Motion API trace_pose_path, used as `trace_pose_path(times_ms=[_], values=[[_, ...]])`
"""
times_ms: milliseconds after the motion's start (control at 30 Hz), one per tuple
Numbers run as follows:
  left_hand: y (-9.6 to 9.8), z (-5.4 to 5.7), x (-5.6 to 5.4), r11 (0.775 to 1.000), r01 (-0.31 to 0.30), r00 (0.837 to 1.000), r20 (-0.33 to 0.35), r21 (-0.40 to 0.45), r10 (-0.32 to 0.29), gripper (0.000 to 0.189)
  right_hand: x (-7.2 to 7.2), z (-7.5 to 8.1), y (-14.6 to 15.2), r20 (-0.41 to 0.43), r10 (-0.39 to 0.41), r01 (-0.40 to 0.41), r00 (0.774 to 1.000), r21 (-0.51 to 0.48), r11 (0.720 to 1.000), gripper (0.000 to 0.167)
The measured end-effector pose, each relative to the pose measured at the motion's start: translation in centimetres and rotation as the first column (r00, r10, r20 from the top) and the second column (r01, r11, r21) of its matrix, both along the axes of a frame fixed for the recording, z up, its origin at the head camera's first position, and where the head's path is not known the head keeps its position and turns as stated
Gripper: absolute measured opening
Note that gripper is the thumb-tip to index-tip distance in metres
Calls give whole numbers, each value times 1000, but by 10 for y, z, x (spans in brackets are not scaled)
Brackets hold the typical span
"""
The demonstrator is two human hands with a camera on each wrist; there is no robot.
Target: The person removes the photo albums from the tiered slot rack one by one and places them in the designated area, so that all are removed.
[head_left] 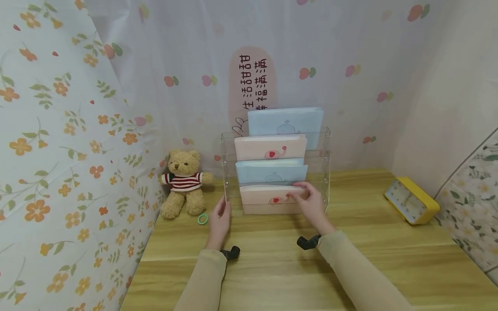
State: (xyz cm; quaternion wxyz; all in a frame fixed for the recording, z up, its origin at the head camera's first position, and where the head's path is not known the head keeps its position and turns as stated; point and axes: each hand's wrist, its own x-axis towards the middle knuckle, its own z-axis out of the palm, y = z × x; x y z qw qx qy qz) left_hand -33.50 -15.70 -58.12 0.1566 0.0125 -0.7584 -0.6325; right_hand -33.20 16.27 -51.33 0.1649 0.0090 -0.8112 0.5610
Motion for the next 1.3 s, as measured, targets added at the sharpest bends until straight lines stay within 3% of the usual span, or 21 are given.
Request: trace_pose_path(times_ms=[267,633,767,967,1067,1300], values=[[-1,1,1,1000,-2,1000,24,-4,2,48,-2,6,-6,-11,-39,38,999,-89,995,26],[2,-1,0,1000,-3,1000,15,-9,4,48,13,32,-3,-197,-150,114,969,-186,976,25],[1,0,0,1000,-13,1000,18,-11,14,48,22,43,-5,-211,-168,123,963,-210,970,26],[0,2,2,1000,-10,1000,7,-7,10,48,42,47,-3,-131,-93,72,987,-159,985,24],[0,2,2,1000,-11,1000,10,-5,12,47,51,41,1,-29,-18,14,999,-154,988,24],[-1,1,3,1000,-19,999,36,-11,19,48,69,23,12,185,111,-86,976,-140,986,32]])
